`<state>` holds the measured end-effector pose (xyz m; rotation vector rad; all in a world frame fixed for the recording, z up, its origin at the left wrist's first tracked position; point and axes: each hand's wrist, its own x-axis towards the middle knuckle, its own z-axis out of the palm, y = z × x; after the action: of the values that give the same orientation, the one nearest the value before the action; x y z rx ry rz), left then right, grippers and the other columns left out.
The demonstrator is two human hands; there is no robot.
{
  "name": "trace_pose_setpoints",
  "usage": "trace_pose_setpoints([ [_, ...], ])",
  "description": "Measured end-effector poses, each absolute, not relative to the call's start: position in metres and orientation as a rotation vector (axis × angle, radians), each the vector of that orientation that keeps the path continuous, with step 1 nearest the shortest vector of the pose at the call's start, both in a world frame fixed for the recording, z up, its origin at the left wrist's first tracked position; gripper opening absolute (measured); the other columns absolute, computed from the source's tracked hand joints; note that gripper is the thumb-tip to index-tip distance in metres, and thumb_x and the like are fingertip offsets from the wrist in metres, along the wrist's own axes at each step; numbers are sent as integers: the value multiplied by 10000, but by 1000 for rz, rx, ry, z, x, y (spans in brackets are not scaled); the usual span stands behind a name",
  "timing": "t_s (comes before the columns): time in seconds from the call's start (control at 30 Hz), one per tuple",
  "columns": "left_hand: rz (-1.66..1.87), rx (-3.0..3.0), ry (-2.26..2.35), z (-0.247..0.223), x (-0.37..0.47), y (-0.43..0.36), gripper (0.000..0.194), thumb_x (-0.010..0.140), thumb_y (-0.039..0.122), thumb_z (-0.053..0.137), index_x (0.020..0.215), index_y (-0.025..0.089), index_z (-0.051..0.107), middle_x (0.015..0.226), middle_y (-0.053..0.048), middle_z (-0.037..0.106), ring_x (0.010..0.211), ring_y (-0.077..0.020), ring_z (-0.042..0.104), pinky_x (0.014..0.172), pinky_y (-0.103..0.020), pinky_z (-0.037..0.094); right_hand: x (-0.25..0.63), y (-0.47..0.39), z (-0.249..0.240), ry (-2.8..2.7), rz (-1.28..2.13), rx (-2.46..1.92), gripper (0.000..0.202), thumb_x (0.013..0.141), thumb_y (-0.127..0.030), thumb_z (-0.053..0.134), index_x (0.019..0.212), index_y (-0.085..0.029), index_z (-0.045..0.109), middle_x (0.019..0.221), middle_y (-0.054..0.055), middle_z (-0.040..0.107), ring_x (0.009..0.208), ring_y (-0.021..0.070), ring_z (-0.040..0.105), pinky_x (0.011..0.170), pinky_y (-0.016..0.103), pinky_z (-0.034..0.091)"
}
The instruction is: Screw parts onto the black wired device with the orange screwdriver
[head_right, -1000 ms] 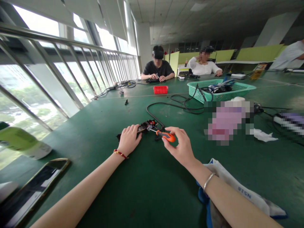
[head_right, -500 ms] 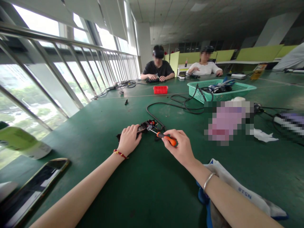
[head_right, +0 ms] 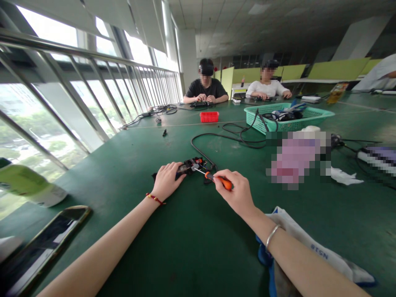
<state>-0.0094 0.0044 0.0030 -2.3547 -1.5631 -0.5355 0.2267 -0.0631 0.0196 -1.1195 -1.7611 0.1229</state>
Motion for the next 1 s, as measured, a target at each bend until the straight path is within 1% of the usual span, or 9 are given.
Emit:
trace_pose_setpoints([
  [0.2,-552,-2410,-1533,4,-13,7,345,856,351,480,1155,180,493,1039,-67,610,943,-223,562,833,-357,394,229,-64,22,-1654,-35,-1168,164,822,-271,508,749,-206,639,588,-20,630,482,106,531,497,241,393],
  [0.4,-549,-2410,-1559,5,-11,6,335,848,331,479,1146,179,499,1038,-69,615,952,-229,566,840,-360,393,230,-61,21,-1596,-28,-1198,178,837,-276,500,762,-198,641,658,-4,667,504,106,550,511,237,406],
  [0.57,-551,-2409,-1573,4,-11,6,332,840,326,481,1139,183,499,1039,-66,614,957,-226,564,842,-362,395,230,-61,20,-1587,-7,-1206,189,842,-285,495,757,-197,638,632,-5,653,500,109,545,497,237,401],
  [1.0,-546,-2409,-1581,6,-9,5,329,836,329,478,1131,185,505,1027,-71,614,948,-228,559,833,-364,400,230,-60,19,-1606,27,-1201,178,843,-289,500,782,-197,640,683,5,673,533,116,569,516,239,417],
])
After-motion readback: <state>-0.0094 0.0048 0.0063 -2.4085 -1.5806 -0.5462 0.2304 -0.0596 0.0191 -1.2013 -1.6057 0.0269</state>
